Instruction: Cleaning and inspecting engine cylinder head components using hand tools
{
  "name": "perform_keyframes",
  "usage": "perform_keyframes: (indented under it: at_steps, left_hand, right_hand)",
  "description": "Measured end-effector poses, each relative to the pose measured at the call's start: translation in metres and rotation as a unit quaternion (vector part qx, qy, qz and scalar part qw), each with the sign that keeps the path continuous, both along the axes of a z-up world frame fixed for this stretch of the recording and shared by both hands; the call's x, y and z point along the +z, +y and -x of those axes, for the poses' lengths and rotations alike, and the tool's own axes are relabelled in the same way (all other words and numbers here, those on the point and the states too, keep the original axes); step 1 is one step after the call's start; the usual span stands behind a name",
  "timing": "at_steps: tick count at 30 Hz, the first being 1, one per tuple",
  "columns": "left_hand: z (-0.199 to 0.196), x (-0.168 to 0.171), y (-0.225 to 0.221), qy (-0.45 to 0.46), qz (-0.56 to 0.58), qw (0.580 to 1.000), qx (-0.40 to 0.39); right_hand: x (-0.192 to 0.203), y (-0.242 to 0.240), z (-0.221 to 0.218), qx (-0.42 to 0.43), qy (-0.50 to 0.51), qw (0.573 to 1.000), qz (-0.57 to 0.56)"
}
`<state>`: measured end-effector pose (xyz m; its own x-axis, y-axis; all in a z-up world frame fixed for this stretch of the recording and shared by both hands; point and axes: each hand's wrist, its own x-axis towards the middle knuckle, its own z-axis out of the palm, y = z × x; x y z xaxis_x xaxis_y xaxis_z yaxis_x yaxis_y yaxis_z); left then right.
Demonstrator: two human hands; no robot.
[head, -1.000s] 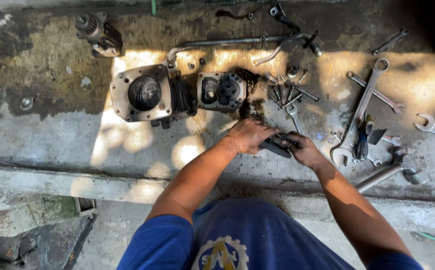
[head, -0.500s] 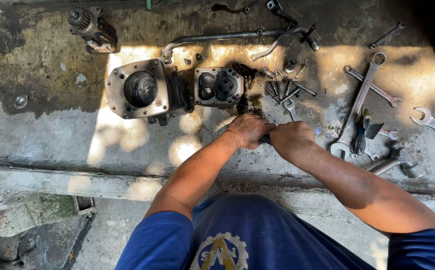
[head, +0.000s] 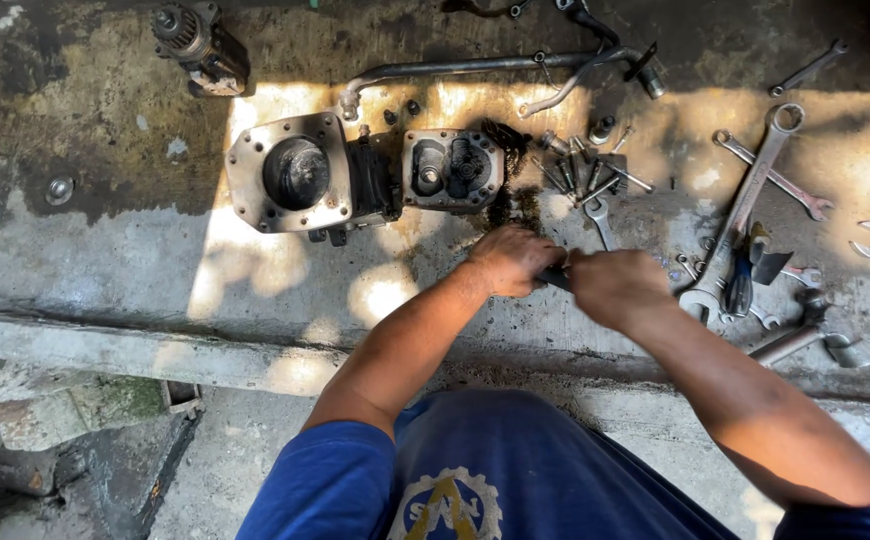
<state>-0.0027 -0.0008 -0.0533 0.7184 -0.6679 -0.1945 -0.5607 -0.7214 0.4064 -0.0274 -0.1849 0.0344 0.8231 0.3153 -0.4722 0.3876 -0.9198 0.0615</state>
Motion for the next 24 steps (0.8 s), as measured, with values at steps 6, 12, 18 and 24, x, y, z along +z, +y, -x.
perform_keyframes:
  at_steps: [6, 12, 18, 24]
  left_hand:
    - [-0.001, -0.003, 0.004, 0.003, -0.013, 0.999, -0.038]
    - [-0.015, -0.012, -0.001, -0.025, -0.042, 0.997, -0.058]
    - [0.002, 0.028, 0.012, -0.003, 0.056, 0.998, 0.009]
    - [0.002, -0.012, 0.005, -0.040, 0.024, 0.999, -0.019]
  right_hand:
    - [-0.131, -0.079, -0.017, -0.090, 0.117, 0.942, -0.303]
    - [-0.170, -0.091, -0.038, -0.043, 0.106, 0.779, -0.616]
    - [-0.129, -0.085, -0.031, -0.102, 0.111, 0.837, -0.526]
    - [-0.066, -0.061, -0.037, 0.034, 0.045, 0.993, -0.107]
